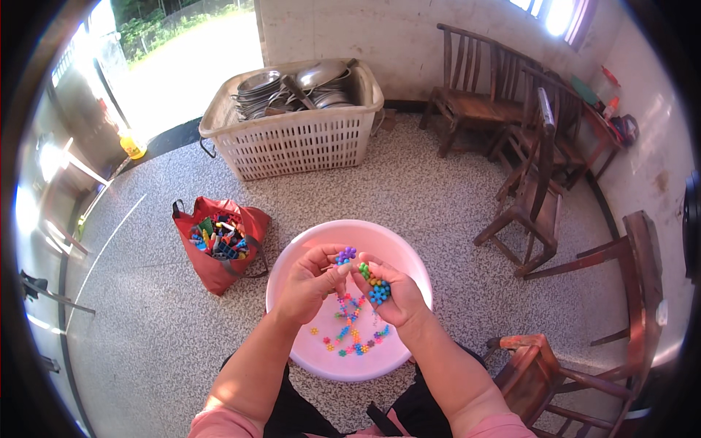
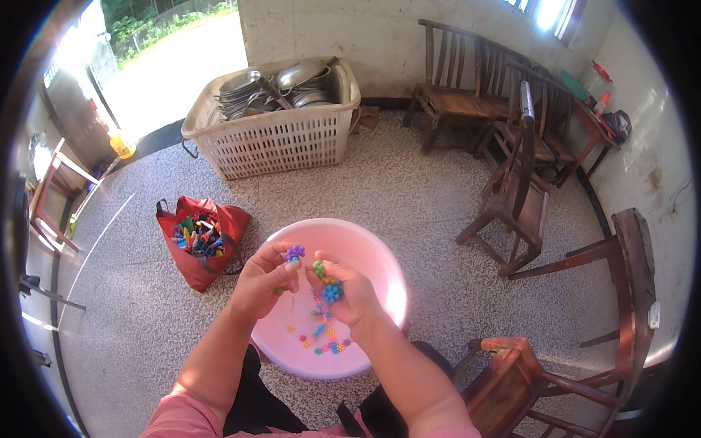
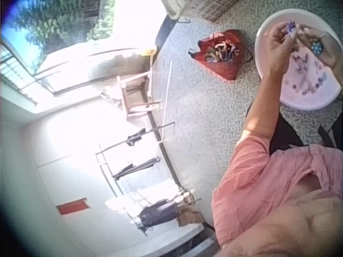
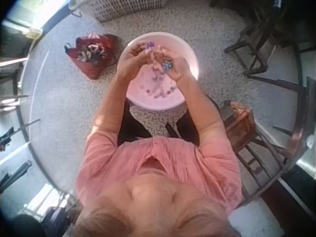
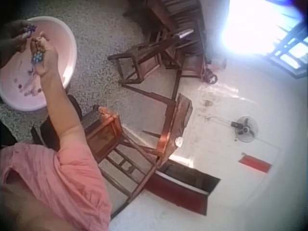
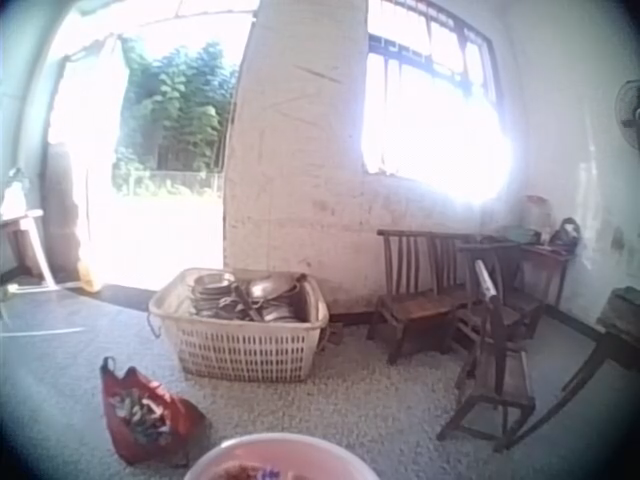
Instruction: Assembling colorful plastic toy building blocks into a chain structure.
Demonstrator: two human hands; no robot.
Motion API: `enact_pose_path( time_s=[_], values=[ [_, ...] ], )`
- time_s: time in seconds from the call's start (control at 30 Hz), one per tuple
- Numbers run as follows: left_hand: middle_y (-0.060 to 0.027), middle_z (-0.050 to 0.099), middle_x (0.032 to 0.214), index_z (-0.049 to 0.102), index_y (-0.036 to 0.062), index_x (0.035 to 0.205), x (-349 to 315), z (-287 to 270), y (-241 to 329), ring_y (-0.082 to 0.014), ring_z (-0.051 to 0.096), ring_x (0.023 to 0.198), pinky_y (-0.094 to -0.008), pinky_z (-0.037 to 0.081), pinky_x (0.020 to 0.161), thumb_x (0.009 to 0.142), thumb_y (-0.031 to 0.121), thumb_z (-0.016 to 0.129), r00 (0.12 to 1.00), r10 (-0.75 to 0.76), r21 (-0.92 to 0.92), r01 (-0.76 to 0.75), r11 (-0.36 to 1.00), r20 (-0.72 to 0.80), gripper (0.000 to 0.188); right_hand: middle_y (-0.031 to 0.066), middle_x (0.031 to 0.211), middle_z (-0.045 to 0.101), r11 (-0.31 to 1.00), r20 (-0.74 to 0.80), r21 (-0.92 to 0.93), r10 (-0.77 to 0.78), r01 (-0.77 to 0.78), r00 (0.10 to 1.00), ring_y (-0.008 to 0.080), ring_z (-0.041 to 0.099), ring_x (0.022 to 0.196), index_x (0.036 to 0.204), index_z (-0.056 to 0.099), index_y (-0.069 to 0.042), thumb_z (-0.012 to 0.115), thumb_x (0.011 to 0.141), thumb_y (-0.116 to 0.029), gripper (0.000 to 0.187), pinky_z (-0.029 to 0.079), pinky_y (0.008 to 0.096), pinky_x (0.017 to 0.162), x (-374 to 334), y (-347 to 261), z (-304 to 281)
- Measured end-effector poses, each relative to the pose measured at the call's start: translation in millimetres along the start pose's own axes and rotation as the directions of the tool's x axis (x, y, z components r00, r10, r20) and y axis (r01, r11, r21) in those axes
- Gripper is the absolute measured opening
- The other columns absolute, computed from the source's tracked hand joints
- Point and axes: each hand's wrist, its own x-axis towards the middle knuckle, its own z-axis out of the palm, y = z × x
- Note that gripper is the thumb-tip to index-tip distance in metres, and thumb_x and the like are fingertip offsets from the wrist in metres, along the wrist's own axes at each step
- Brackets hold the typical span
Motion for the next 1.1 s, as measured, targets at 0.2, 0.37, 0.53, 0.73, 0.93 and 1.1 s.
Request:
enact_pose_path(
  time_s=[0.2, 0.37, 0.53, 0.73, 0.93, 1.1],
  values=[
    [0.0004, 0.055, 0.075, 0.055, 0.0042, 0.101, 0, -1, 3, -0.005, 0.049, 0.057, -0.0187, 0.04, 0.051, 0.082, 0.014, 0.062, 0.998, -0.034, -0.001, 0.034, 0.999, -0.043, 0.023, 0.0106, 0.097, 0.057, 0.999, 0.076, 0.046, 0.011, -0.015, 0.997, 0.0205, 0.058, 0.093, 0.107, 0.05, -0.003, 0.045, 0.089, -0.009, 0.02, 0.05, 0.0347, 0.084, 4, -1, -7],
    [0.0005, 0.056, 0.076, 0.056, 0.0037, 0.1, -2, -5, 5, -0.0049, 0.049, 0.057, -0.0189, 0.04, 0.051, 0.082, 0.014, 0.062, 0.995, -0.046, 0.015, 0.048, 0.999, -0.087, 0.022, 0.0073, 0.088, 0.054, 0.996, 0.01, 0.064, 0.065, -0.066, 0.998, 0.0193, 0.057, 0.082, 0.106, 0.048, -0.006, 0.042, 0.091, -0.018, 0.02, 0.051, 0.038, 0.072, -1, 2, 8],
    [0.0002, 0.056, 0.079, 0.056, 0.0037, 0.098, -1, -3, 5, -0.0045, 0.049, 0.059, -0.0189, 0.04, 0.051, 0.081, 0.014, 0.063, 0.995, -0.074, 0.015, 0.075, 0.997, -0.064, 0.021, 0.007, 0.084, 0.057, 0.99, 0.08, 0.087, 0.103, -0.11, 0.991, 0.0182, 0.057, 0.07, 0.103, 0.051, -0.006, 0.045, 0.089, -0.016, 0.019, 0.05, 0.0305, 0.055, -6, -4, 12],
    [0.0008, 0.059, 0.076, 0.06, 0.0034, 0.096, 0, -7, -3, -0.004, 0.049, 0.058, -0.0187, 0.04, 0.051, 0.08, 0.014, 0.065, 0.999, 0.03, 0.228, -0.026, 0.973, -0.016, 0.019, 0.0087, 0.084, 0.055, 0.974, 0.089, -0.192, -0.1, 0.115, 0.991, 0.0161, 0.055, 0.068, 0.104, 0.05, -0.003, 0.05, 0.084, -0.01, 0.02, 0.048, 0.0276, 0.055, -12, -11, 19],
    [-0.0001, 0.06, 0.077, 0.06, 0.0033, 0.096, -1, -4, -2, -0.0041, 0.05, 0.058, -0.0184, 0.04, 0.051, 0.08, 0.015, 0.065, 1.0, -0.001, 0.21, 0.005, 0.978, -0.02, 0.02, 0.0116, 0.088, 0.058, 0.98, 0.108, -0.157, -0.106, 0.122, 0.988, 0.019, 0.059, 0.071, 0.102, 0.051, -0.002, 0.048, 0.081, -0.004, 0.021, 0.051, 0.0303, 0.056, -17, -16, 19],
    [-0.0002, 0.06, 0.076, 0.059, 0.0036, 0.097, -2, 2, 3, -0.0042, 0.05, 0.057, -0.0182, 0.039, 0.05, 0.08, 0.014, 0.065, 0.995, -0.053, 0.129, 0.063, 0.99, -0.08, 0.021, 0.0095, 0.085, 0.058, 0.99, 0.125, -0.134, -0.028, 0.045, 0.992, 0.0179, 0.059, 0.073, 0.104, 0.054, -0.001, 0.051, 0.084, -0.008, 0.021, 0.056, 0.0292, 0.06, -12, -18, 8]
  ],
)
